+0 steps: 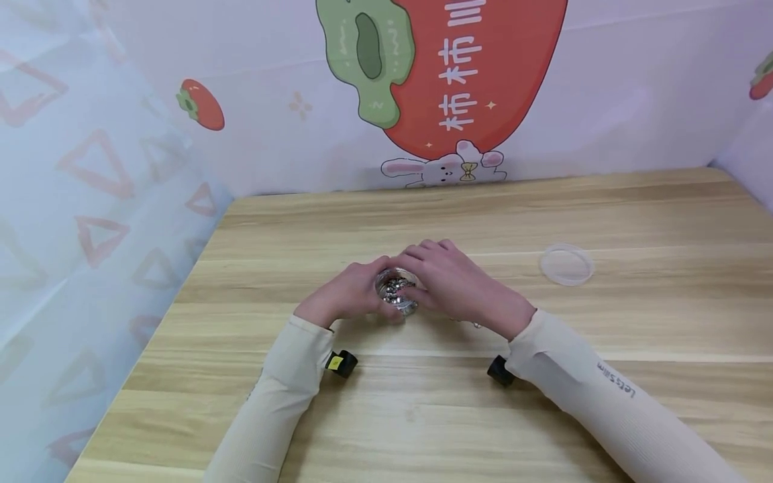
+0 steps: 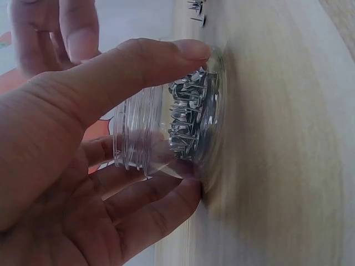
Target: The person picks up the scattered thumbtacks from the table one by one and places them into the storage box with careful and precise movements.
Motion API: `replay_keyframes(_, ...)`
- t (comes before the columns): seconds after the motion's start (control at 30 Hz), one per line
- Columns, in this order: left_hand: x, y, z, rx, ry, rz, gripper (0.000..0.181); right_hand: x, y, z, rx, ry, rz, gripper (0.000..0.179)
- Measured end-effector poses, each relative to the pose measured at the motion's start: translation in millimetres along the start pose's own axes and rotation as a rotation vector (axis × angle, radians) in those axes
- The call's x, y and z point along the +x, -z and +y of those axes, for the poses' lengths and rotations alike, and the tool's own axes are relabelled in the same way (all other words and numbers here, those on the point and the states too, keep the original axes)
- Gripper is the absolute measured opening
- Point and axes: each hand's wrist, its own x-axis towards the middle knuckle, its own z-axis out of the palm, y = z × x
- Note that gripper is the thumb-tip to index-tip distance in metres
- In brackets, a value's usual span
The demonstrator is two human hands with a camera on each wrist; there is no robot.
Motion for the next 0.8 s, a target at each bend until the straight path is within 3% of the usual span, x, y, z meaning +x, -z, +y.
replay_keyframes(0.1,2.0,-1.1,1.1,0.009,0.006,-0.001,0.082,-2.0,1,3,0.0,0.004,0.015,0.072)
replay_keyframes(0.2,3.5,-2.1,1.4,0.012,0.01,-0.002,0.083,-4.2,3,4,-0.007,0.023,0.023,0.081)
replay_keyframes(0.43,3.2,-2.0,0.2,-0.004,0.016,0.001,0.078,-25.4,7,12,-0.021,-0.005,0.004,0.078)
replay_keyframes(0.67,2.8,-1.4,0.9,-0.026,0.035,0.0,0.074,-67.8,25,42,-0.001,-0.08,0.012,0.071)
replay_keyframes(0.8,2.4,-0.8,2.1,-0.027,0.039,0.0,0.073,-82.8,34,57,0.002,-0.106,0.034,0.055)
